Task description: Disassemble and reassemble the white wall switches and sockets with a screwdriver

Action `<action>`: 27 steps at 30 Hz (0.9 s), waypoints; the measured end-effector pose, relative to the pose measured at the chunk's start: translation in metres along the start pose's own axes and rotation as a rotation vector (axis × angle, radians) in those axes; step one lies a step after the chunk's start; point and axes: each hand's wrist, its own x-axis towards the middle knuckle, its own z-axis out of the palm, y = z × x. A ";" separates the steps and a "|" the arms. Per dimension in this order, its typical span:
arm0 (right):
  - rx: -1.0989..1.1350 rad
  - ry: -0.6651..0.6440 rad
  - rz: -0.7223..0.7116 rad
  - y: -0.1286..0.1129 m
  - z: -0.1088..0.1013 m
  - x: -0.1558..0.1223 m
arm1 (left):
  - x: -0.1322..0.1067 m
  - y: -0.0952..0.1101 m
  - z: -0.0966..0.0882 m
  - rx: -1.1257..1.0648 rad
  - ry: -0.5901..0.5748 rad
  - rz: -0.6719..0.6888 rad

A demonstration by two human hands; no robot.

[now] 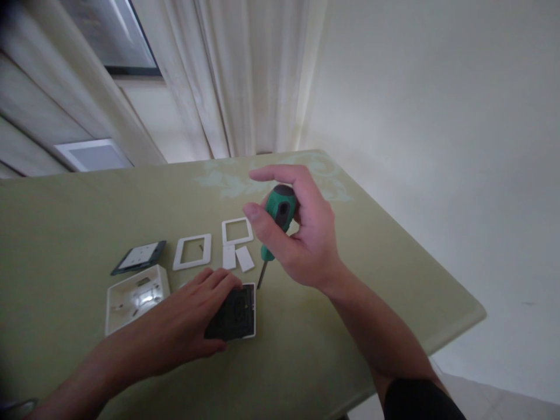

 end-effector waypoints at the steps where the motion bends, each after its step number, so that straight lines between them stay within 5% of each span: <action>1: 0.004 -0.002 0.003 0.000 0.000 0.000 | 0.000 0.001 -0.001 0.005 -0.005 0.007; 15: 0.075 -0.002 0.043 0.006 -0.002 0.005 | 0.004 -0.018 -0.017 -0.175 -0.004 0.196; 20: 0.053 -0.082 0.055 0.011 -0.003 0.005 | 0.005 -0.030 -0.021 -0.252 0.094 0.243; 27: -0.221 -0.278 -0.112 0.013 -0.010 0.010 | 0.014 -0.048 -0.008 -0.724 0.218 0.220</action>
